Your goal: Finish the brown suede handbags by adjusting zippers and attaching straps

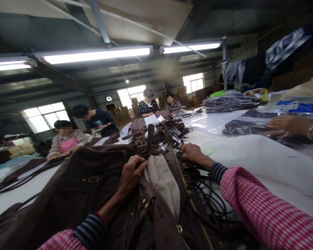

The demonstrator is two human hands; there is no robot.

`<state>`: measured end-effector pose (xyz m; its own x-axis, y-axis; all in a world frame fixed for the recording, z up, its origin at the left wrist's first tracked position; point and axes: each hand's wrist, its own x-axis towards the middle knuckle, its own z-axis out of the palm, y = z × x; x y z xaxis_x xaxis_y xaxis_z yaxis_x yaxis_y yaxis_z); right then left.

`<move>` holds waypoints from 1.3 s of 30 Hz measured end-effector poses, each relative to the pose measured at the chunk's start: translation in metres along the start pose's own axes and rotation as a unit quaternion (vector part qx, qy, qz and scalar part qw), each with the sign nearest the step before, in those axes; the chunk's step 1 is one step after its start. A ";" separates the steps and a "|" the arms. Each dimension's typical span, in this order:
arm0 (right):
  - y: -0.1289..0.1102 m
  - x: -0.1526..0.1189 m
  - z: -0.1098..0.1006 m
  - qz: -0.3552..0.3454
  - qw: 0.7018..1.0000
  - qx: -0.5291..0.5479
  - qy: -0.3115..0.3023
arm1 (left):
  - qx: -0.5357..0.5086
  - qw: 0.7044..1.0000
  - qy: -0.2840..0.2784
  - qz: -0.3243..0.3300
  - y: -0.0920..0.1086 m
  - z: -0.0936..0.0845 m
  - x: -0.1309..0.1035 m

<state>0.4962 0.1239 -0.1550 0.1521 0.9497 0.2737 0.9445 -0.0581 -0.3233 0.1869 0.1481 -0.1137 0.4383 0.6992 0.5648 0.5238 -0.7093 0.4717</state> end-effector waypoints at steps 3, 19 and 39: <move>0.004 -0.014 -0.026 0.013 0.998 -0.007 0.062 | 0.000 1.000 -0.001 0.000 0.001 0.000 -0.001; 0.063 -0.154 -0.071 -0.017 0.979 0.196 0.053 | 0.032 0.999 -0.006 0.012 -0.001 0.003 0.008; 0.028 -0.189 -0.140 -0.031 0.932 0.325 0.156 | 0.025 1.000 -0.010 0.017 -0.004 0.004 0.009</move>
<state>0.5351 -0.1010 -0.0887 0.2763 0.8028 0.5283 0.5940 0.2895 -0.7506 0.1917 0.1579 -0.1132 0.4698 0.6773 0.5662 0.5443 -0.7272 0.4183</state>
